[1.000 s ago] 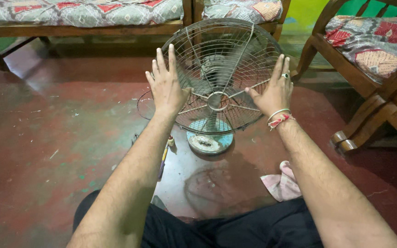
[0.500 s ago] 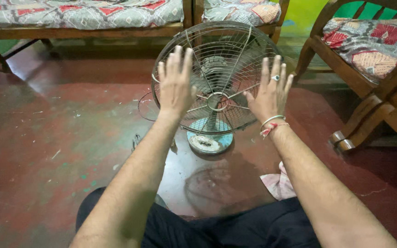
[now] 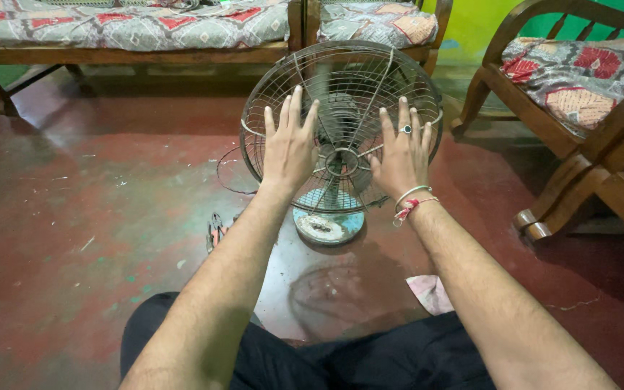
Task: The person sits on the floor and uses pliers and a screwdriver to adjust and secure the fan cage to the fan base. They manipulate the cage, align it, and tighten fasteners to complete the assembly.
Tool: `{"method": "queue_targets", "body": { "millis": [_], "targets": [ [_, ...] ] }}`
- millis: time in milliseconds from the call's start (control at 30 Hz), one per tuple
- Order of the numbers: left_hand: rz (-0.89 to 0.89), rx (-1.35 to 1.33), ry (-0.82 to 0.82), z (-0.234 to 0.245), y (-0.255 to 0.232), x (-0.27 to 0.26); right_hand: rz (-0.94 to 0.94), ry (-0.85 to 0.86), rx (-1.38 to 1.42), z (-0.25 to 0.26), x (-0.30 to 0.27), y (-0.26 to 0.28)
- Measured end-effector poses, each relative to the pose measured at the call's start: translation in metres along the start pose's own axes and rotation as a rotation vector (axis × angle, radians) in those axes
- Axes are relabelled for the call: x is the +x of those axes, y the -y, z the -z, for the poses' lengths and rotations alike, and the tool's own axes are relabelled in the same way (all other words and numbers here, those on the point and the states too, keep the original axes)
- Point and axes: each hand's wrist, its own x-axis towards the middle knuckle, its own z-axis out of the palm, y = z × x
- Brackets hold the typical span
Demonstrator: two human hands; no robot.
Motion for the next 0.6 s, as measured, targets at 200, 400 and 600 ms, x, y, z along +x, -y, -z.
{"method": "queue_targets", "body": {
  "millis": [200,400,600],
  "targets": [
    [0.029,-0.107,-0.043,0.004,0.008,-0.004,0.093,-0.117,0.013,0.005,-0.004,-0.001],
    [-0.035,-0.094,-0.028,0.012,0.003,-0.006,0.204,0.044,-0.074,0.008,-0.006,0.014],
    [0.007,-0.029,0.214,0.012,0.001,-0.018,0.157,0.203,-0.106,0.008,-0.013,0.021]
  ]
}}
